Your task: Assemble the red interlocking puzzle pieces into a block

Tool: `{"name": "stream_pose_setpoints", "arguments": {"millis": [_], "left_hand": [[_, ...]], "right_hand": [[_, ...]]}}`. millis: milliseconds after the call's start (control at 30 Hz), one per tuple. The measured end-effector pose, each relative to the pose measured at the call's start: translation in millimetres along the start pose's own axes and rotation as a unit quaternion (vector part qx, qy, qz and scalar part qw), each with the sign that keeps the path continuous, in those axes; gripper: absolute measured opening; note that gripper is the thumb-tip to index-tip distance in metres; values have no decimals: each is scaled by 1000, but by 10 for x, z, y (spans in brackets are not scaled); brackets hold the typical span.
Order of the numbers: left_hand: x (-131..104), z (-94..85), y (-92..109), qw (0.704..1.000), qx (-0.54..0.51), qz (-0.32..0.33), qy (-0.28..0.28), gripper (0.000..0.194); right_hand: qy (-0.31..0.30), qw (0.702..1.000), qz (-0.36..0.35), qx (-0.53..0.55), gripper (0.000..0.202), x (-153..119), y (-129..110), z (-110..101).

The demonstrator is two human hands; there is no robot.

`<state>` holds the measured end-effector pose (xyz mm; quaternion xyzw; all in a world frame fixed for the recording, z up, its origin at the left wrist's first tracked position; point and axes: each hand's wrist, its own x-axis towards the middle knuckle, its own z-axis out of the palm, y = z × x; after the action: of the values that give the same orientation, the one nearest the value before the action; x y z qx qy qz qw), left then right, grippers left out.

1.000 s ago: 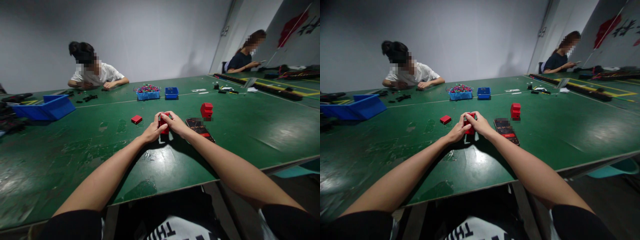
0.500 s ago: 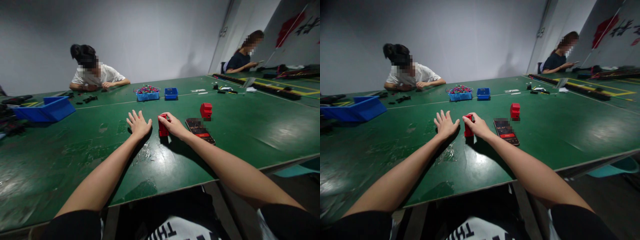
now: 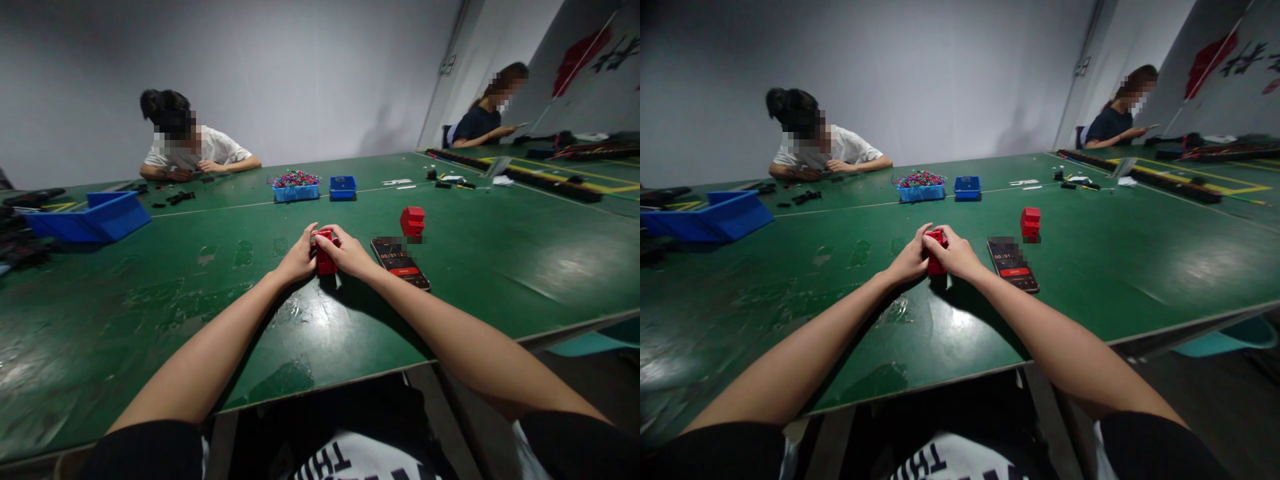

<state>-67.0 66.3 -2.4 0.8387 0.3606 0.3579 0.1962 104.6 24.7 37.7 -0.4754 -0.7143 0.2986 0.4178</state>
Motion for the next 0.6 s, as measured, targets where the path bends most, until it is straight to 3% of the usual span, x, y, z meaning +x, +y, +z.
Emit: {"name": "stream_pose_setpoints", "arguments": {"millis": [100, 233, 433, 500, 600], "left_hand": [[5, 30, 20, 998, -32, 44, -9, 84], [5, 40, 17, 999, -12, 48, 11, 82], [-11, -13, 117, 993, 30, 21, 110, 49], [-16, -38, 133, 992, -5, 43, 117, 57], [-15, -48, 119, 992, -26, 114, 41, 97]], "right_hand": [[-3, 1000, -8, -7, 40, -3, -5, -13], [-1, 1000, -11, -8, 40, -2, -18, -15], [3, 999, 24, -36, 41, 16, -25, -42], [-3, 998, 37, -42, 45, 27, -13, -57], [-7, 998, 45, -39, 46, 43, 15, -75]]}}
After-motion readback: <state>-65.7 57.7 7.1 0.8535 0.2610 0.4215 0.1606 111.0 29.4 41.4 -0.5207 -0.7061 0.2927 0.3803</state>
